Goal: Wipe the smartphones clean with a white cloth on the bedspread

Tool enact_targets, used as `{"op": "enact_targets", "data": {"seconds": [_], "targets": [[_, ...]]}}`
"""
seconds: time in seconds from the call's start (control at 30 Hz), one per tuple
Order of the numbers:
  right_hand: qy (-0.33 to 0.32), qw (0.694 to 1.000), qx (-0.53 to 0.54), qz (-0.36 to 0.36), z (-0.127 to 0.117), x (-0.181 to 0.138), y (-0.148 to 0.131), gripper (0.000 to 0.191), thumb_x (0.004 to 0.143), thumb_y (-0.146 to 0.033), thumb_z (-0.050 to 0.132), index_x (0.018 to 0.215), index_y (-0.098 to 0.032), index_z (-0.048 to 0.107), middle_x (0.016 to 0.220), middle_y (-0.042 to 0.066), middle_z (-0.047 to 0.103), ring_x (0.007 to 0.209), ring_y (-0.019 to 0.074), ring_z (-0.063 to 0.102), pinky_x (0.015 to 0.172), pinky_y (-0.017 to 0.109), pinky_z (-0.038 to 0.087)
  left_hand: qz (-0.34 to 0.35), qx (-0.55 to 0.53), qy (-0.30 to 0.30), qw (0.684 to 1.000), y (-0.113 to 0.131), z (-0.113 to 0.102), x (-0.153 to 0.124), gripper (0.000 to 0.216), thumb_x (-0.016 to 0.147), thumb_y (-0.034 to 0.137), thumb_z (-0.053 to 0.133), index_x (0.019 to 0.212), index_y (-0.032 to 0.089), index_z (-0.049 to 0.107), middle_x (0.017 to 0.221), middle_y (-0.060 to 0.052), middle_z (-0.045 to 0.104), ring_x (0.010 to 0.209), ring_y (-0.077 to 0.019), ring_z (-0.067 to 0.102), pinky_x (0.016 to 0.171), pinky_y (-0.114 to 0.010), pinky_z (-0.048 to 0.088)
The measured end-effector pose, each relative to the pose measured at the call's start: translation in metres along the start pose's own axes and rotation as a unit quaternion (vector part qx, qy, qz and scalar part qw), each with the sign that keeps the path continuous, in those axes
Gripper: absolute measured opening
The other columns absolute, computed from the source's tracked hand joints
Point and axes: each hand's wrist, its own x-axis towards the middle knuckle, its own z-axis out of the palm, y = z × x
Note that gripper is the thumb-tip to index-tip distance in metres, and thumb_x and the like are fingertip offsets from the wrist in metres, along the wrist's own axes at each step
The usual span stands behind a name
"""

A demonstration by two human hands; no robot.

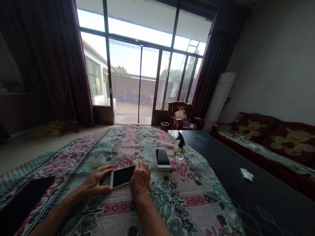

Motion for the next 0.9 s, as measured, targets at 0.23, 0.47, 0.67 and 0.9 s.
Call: {"op": "enact_targets", "data": {"seconds": [0.23,0.47,0.67,0.9], "targets": [[-0.027,0.997,0.021,-0.062,0.004,-0.013,-0.017,0.047,0.085,-0.013,0.040,0.130,-0.020,0.052,0.138,0.006,0.048,0.114,0.0254,0.045,0.093,0.037,0.034,-0.015,0.000,-0.002,1.000,0.007,-0.005,0.000,0.069,0.060,0.046,0.071,0.123,0.020,0.059,0.140,-0.010,0.049,0.130,-0.0329,0.040,0.108,-0.042,0.031],[-0.084,0.978,0.069,-0.178,0.007,-0.024,-0.040,0.045,0.085,-0.028,0.050,0.130,-0.027,0.049,0.141,0.001,0.045,0.118,0.0253,0.042,0.094,0.039,0.034,-0.001,-0.016,0.046,0.999,-0.004,0.010,0.003,0.064,0.058,0.038,0.073,0.117,0.018,0.061,0.135,-0.011,0.053,0.126,-0.0325,0.045,0.106,-0.043,0.034],[-0.062,0.985,0.059,-0.150,0.010,-0.006,-0.036,0.040,0.087,-0.024,0.046,0.126,-0.023,0.053,0.136,0.002,0.050,0.116,0.0247,0.043,0.094,0.037,0.033,0.006,-0.029,0.066,0.997,-0.005,0.014,0.004,0.061,0.058,0.041,0.075,0.113,0.019,0.063,0.132,-0.012,0.056,0.124,-0.0325,0.047,0.105,-0.044,0.034],[-0.066,0.970,0.065,-0.226,0.008,-0.004,-0.038,0.032,0.088,-0.025,0.048,0.119,-0.029,0.056,0.132,-0.001,0.053,0.110,0.0215,0.044,0.091,0.034,0.034,0.013,-0.075,0.079,0.994,-0.017,0.020,0.004,0.061,0.058,0.038,0.076,0.115,0.021,0.062,0.133,-0.011,0.053,0.126,-0.0313,0.044,0.106,-0.044,0.035]]}}
